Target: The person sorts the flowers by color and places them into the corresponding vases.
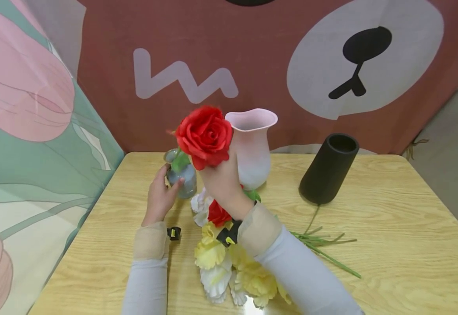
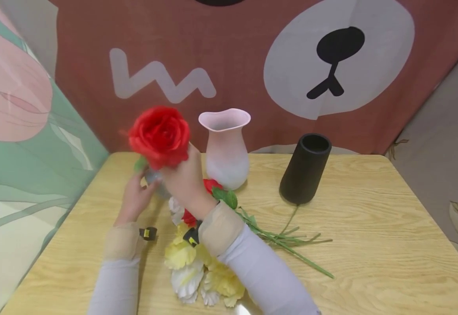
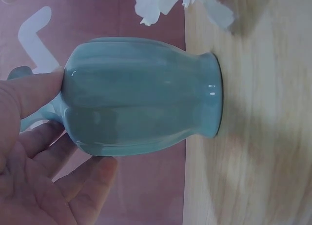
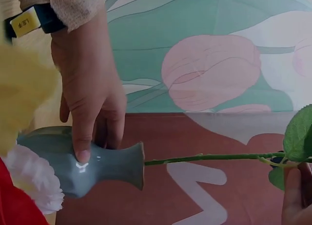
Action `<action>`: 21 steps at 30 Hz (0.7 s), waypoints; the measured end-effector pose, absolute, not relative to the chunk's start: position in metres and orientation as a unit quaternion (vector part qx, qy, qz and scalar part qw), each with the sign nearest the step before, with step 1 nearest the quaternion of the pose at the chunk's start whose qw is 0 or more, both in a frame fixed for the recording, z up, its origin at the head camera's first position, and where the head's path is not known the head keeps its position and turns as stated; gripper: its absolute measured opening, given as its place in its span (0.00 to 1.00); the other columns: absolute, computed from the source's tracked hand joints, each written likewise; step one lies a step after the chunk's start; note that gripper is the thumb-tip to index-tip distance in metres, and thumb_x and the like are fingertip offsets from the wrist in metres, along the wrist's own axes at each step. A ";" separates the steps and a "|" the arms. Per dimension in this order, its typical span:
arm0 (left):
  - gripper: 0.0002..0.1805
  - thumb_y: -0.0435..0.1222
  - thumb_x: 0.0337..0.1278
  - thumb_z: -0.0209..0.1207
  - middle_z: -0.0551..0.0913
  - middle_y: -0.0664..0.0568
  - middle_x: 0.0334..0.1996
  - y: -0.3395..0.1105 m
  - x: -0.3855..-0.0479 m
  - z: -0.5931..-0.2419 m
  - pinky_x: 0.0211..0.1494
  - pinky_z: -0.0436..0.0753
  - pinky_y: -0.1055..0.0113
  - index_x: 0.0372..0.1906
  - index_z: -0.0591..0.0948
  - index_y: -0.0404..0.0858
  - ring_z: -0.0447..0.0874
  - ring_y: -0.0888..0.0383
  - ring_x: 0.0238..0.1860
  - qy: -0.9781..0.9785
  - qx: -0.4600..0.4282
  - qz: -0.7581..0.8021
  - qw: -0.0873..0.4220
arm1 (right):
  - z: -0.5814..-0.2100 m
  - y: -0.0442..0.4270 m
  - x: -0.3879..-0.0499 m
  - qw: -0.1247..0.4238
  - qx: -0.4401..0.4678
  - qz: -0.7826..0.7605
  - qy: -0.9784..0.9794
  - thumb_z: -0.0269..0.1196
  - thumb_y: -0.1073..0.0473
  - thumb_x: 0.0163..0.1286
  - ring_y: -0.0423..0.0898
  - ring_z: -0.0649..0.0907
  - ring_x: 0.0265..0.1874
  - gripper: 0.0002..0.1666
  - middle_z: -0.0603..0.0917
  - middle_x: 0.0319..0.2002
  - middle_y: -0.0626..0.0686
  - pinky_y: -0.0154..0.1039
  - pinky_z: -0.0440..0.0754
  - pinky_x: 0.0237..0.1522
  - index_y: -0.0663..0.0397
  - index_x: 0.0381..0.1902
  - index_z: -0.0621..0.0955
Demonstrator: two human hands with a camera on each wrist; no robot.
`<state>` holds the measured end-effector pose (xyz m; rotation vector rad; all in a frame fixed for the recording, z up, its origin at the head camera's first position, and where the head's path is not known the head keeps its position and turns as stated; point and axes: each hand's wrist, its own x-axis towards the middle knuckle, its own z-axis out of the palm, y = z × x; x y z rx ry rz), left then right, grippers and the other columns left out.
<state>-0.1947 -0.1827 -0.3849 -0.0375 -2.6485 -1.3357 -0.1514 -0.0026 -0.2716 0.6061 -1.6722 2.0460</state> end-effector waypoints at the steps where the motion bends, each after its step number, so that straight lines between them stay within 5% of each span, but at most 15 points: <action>1: 0.36 0.38 0.68 0.60 0.63 0.35 0.74 -0.183 -0.195 -0.385 0.67 0.73 0.39 0.75 0.60 0.33 0.62 0.38 0.74 -0.889 -0.014 -0.448 0.088 | -0.272 -0.003 -0.154 0.216 0.216 0.725 -0.618 0.62 0.77 0.58 0.49 0.80 0.44 0.23 0.81 0.45 0.70 0.35 0.79 0.53 0.78 0.52 0.74; 5: 0.36 0.38 0.68 0.60 0.63 0.35 0.73 -0.182 -0.195 -0.384 0.67 0.73 0.38 0.75 0.61 0.32 0.62 0.39 0.74 -0.888 -0.015 -0.451 0.088 | -0.274 -0.004 -0.165 0.226 0.207 0.670 -0.676 0.63 0.73 0.59 0.59 0.81 0.44 0.20 0.84 0.43 0.70 0.42 0.82 0.54 0.76 0.50 0.78; 9: 0.35 0.38 0.68 0.60 0.64 0.36 0.73 -0.182 -0.196 -0.385 0.66 0.73 0.38 0.74 0.61 0.33 0.62 0.39 0.73 -0.887 -0.019 -0.452 0.092 | -0.273 -0.005 -0.174 0.226 0.197 0.642 -0.706 0.62 0.72 0.61 0.60 0.81 0.43 0.19 0.85 0.42 0.69 0.45 0.82 0.53 0.75 0.50 0.78; 21: 0.34 0.40 0.70 0.59 0.63 0.37 0.74 -0.182 -0.195 -0.384 0.66 0.73 0.38 0.75 0.61 0.36 0.61 0.39 0.74 -0.891 -0.014 -0.447 0.079 | -0.274 -0.009 -0.191 0.143 0.135 0.631 -0.751 0.63 0.68 0.63 0.53 0.79 0.41 0.19 0.86 0.43 0.65 0.33 0.78 0.46 0.69 0.52 0.81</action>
